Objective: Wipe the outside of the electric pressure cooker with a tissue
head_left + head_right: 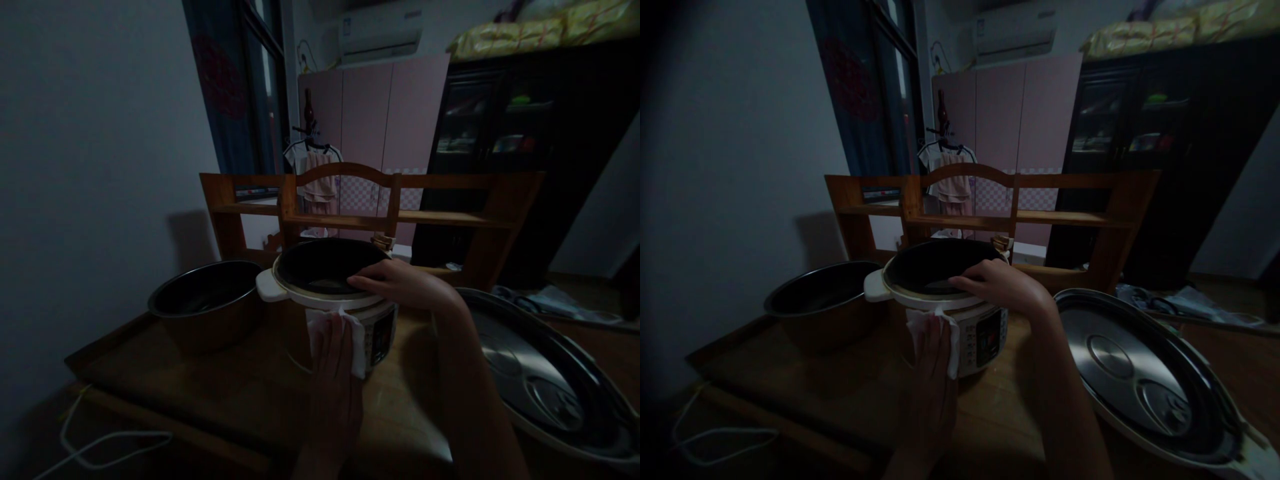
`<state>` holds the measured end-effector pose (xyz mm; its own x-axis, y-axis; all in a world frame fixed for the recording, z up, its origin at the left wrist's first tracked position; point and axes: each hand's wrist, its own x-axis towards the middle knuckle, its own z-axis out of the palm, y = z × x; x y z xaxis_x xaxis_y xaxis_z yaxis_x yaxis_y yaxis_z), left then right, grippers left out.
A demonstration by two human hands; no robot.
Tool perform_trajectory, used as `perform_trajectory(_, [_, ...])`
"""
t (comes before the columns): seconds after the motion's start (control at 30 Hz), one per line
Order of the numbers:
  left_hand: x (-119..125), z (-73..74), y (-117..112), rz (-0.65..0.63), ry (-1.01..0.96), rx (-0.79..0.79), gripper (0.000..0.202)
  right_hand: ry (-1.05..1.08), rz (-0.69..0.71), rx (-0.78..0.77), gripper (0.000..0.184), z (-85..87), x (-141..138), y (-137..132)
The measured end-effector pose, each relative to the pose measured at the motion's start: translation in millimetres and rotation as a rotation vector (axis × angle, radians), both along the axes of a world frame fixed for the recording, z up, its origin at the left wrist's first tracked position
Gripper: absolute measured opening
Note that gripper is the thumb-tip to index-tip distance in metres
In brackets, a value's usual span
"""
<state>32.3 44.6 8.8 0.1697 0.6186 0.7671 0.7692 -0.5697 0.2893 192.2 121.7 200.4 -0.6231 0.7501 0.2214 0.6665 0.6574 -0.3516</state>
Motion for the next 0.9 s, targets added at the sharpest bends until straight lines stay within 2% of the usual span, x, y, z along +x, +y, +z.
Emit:
perform_trajectory(0.27, [13.7, 14.0, 5.8, 0.031, -0.073, 0.05, 0.063, 0.016, 0.003, -0.001, 0.057, -1.3, 0.6, -1.0])
perform_trajectory(0.53, [13.6, 34.7, 6.5, 0.021, 0.025, 0.042, 0.062, 0.008, 0.009, 0.019, 0.057, -0.7, -0.9, -1.2])
perform_trajectory(0.9, [21.0, 45.9, 7.1, -0.04, 0.076, 0.058, 0.064, -0.002, 0.002, -0.008, 0.05, 0.6, 0.4, -0.4])
